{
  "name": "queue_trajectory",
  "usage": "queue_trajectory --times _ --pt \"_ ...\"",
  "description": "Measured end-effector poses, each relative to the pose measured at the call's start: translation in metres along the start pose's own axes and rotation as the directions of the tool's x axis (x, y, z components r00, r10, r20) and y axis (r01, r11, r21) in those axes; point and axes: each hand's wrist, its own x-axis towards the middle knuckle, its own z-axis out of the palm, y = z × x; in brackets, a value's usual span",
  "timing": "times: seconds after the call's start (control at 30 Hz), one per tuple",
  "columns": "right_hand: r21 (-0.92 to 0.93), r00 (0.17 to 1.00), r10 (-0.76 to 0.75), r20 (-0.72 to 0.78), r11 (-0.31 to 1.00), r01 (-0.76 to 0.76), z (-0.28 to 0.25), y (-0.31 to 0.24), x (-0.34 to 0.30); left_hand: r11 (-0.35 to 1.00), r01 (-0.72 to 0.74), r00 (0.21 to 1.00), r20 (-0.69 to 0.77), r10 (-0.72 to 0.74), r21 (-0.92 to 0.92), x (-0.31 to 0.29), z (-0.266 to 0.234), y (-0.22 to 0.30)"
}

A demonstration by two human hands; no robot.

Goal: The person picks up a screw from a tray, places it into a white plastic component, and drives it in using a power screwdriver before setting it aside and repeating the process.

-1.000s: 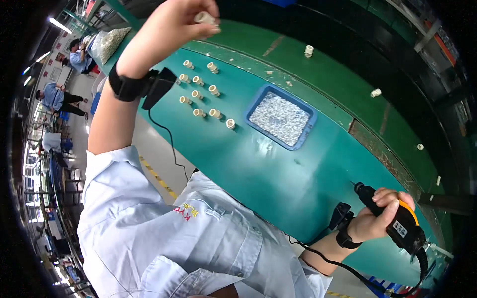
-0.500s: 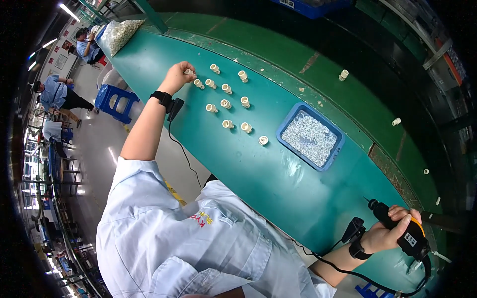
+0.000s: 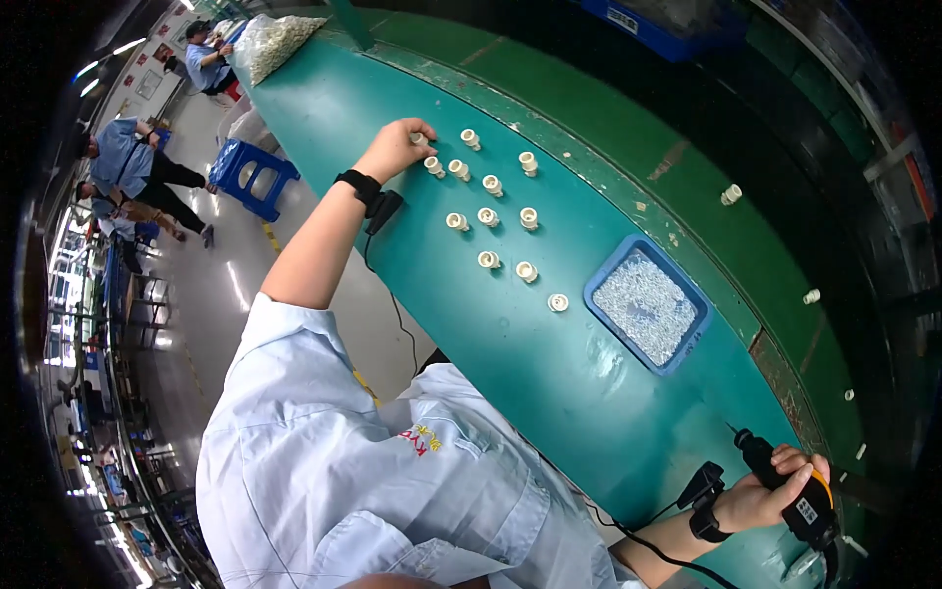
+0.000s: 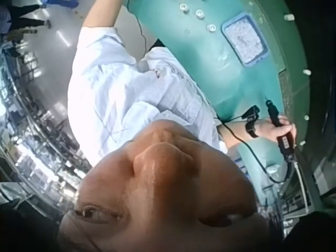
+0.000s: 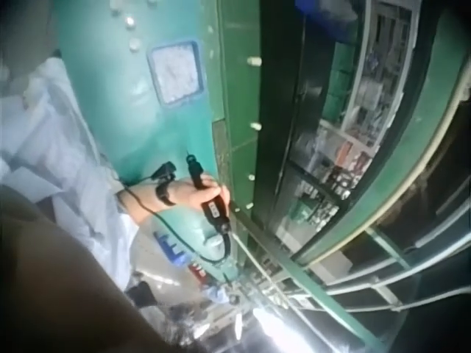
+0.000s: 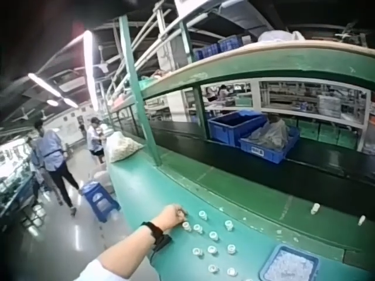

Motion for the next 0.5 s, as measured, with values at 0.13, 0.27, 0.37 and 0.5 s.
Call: queue_trajectory --times 0.13,0.27,0.37,0.5 --pt "-0.074 0.999 0.011 -0.037 0.997 -0.013 -0.006 -0.002 0.0 0.998 -0.065 0.998 0.022 0.064 0.014 -0.002 0.0 -0.006" --pt "-0.048 1.0 -0.004 -0.005 0.999 0.004 -0.01 -0.002 0.002 0.983 -0.147 0.989 0.02 0.145 0.106 -0.004 -0.005 0.008" --pt "-0.07 0.982 -0.186 -0.015 0.98 0.185 0.029 -0.023 -0.005 0.978 -0.092 0.993 -0.053 0.104 0.185 -0.036 -0.033 0.028" --pt "-0.008 0.962 -0.273 0.01 0.962 0.273 0.043 -0.02 -0.008 0.976 -0.124 0.977 -0.153 0.151 0.177 -0.067 -0.062 0.096"
